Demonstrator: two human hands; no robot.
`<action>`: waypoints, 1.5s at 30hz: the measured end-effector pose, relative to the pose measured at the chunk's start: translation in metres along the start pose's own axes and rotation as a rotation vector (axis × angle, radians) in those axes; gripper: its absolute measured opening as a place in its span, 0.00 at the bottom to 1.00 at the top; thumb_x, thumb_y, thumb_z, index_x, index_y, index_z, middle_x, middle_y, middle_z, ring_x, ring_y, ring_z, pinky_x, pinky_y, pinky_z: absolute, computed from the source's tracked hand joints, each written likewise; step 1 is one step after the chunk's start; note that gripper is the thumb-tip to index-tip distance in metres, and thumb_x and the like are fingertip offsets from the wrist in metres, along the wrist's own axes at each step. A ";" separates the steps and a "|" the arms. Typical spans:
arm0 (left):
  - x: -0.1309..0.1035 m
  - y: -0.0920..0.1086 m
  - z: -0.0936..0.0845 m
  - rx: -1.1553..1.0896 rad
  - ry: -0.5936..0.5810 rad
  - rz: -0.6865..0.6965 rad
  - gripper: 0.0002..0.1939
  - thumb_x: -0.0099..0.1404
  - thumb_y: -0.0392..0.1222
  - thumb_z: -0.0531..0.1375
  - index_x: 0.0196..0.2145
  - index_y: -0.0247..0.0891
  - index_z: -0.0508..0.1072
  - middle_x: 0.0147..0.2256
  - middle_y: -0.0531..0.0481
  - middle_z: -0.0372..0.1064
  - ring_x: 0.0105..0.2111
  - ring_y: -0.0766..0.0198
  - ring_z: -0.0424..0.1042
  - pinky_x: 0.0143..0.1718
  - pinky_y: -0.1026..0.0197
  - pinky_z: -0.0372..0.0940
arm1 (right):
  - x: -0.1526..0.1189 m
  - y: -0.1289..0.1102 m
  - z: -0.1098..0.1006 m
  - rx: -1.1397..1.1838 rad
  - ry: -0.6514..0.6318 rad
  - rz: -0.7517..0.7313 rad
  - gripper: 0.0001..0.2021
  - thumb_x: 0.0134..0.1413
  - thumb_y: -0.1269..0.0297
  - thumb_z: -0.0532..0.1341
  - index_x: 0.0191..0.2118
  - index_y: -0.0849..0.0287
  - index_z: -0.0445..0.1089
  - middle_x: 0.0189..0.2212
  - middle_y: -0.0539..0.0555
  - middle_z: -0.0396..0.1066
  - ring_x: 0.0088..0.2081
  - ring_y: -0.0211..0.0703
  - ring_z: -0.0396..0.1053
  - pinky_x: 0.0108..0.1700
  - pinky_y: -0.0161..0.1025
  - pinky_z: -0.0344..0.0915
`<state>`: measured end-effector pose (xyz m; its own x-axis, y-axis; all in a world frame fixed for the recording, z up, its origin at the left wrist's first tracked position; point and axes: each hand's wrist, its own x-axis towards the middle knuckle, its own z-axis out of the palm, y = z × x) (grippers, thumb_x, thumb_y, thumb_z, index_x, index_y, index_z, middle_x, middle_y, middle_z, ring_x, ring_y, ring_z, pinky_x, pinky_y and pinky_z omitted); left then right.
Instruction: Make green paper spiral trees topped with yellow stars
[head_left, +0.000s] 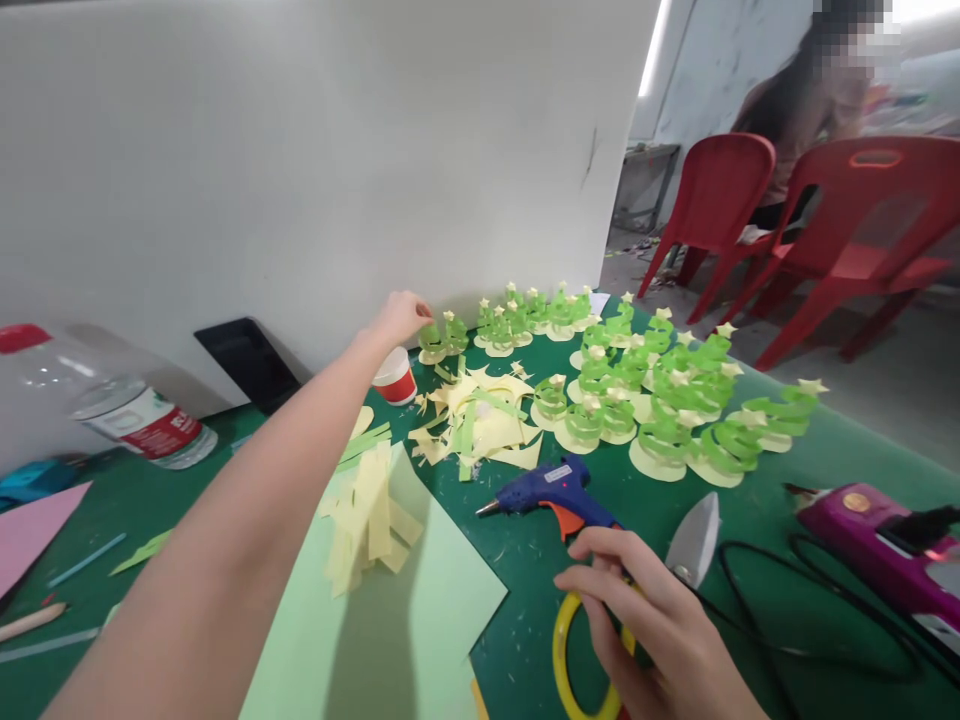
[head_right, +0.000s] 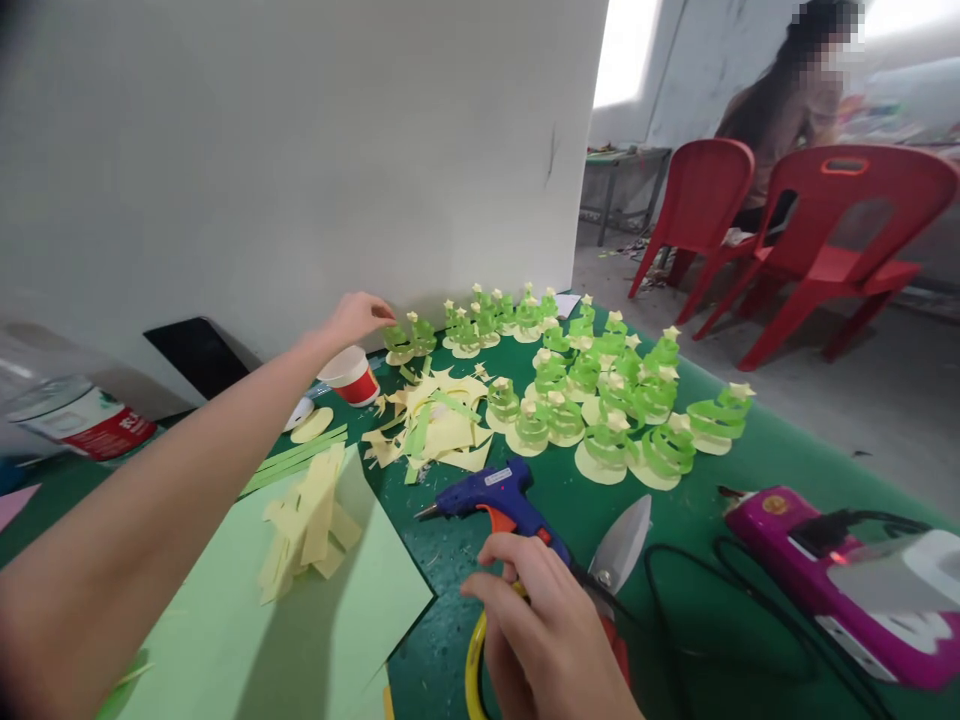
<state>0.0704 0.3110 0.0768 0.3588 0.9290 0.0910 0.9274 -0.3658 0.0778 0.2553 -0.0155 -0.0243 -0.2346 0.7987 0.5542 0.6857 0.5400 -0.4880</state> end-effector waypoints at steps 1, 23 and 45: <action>0.001 -0.001 -0.001 0.001 -0.002 0.004 0.10 0.64 0.42 0.55 0.41 0.35 0.68 0.42 0.46 0.67 0.40 0.61 0.69 0.40 0.53 0.66 | 0.000 0.000 0.000 0.004 0.000 -0.004 0.13 0.54 0.75 0.48 0.43 0.57 0.62 0.41 0.58 0.62 0.36 0.36 0.66 0.35 0.33 0.67; 0.004 -0.008 0.001 -0.033 0.004 0.100 0.09 0.64 0.42 0.55 0.37 0.35 0.70 0.39 0.47 0.69 0.37 0.62 0.69 0.40 0.55 0.66 | 0.006 -0.003 -0.004 -0.024 -0.003 0.032 0.13 0.52 0.78 0.49 0.39 0.57 0.63 0.39 0.57 0.63 0.35 0.36 0.66 0.33 0.32 0.67; 0.009 0.005 0.006 -0.005 0.026 0.123 0.15 0.62 0.42 0.56 0.46 0.34 0.66 0.46 0.44 0.65 0.44 0.57 0.67 0.44 0.49 0.64 | 0.007 -0.004 -0.006 -0.048 0.009 0.051 0.11 0.53 0.74 0.50 0.37 0.56 0.66 0.38 0.56 0.66 0.34 0.38 0.67 0.32 0.32 0.68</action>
<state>0.0789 0.3174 0.0718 0.4668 0.8754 0.1256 0.8761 -0.4771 0.0690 0.2550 -0.0130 -0.0145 -0.1924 0.8221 0.5358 0.7286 0.4855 -0.4831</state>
